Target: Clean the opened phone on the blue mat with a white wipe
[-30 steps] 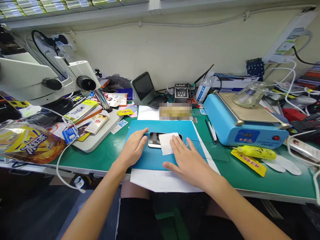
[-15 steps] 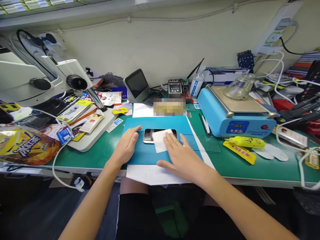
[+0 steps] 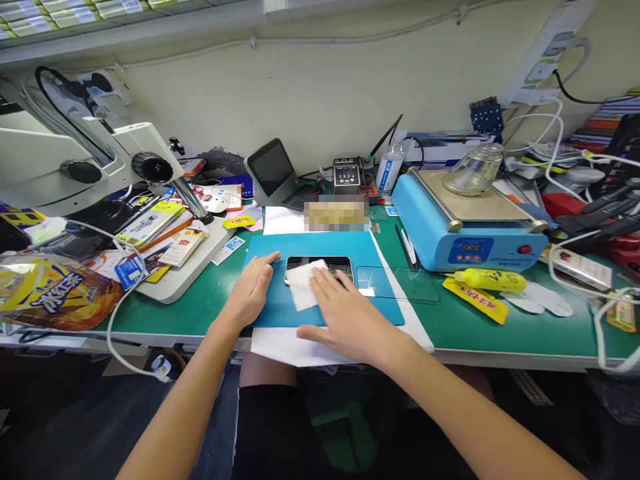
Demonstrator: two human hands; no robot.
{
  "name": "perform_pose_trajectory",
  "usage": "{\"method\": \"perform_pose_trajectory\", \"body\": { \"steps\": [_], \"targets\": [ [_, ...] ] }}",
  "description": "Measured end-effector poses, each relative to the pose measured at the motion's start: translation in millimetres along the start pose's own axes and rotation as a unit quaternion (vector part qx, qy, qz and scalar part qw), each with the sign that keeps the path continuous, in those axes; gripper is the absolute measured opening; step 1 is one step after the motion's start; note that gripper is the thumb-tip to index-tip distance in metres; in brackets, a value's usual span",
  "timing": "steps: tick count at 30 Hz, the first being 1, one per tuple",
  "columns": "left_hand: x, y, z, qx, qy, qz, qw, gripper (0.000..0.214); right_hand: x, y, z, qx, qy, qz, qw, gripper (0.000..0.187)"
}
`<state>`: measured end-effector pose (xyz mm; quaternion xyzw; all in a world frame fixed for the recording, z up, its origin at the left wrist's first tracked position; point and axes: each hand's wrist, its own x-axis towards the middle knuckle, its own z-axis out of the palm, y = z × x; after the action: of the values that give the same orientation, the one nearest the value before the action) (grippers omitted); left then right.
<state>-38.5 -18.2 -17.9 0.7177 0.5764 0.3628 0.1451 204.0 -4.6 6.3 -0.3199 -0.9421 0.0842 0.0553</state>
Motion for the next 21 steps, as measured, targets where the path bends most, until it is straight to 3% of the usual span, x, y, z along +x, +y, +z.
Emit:
{"method": "perform_pose_trajectory", "body": {
  "steps": [2,4,8,11,14,18,21],
  "targets": [
    [2.4,1.3,0.4,0.001,-0.007,-0.001,1.000,0.054,-18.3,20.3,-0.9,-0.031,0.001,0.035,0.999,0.093],
    [5.0,2.4,0.7,-0.002,-0.013,-0.002,1.000,0.055,-19.6,32.9,-3.1,-0.043,-0.014,0.079,0.996,0.096],
    [5.9,2.0,0.7,-0.013,-0.015,-0.004,1.000,0.055,17.8,18.9,-4.0,-0.026,-0.009,0.160,0.987,0.111],
    [3.1,-0.3,0.4,-0.018,-0.011,-0.008,1.000,0.055,41.3,-6.6,0.8,0.013,-0.011,0.123,0.992,0.113],
    [0.6,-1.4,0.0,-0.012,-0.008,-0.007,1.000,0.054,31.2,-16.8,7.9,0.023,0.001,0.058,0.998,0.110],
    [1.3,1.4,-0.1,0.007,-0.011,0.003,1.000,0.053,-8.9,3.1,7.6,-0.002,0.015,0.050,0.999,0.100],
    [3.3,3.5,0.7,0.022,-0.017,0.012,1.000,0.053,-12.9,19.1,2.1,-0.012,-0.011,0.092,0.996,0.100]
  ]
}}
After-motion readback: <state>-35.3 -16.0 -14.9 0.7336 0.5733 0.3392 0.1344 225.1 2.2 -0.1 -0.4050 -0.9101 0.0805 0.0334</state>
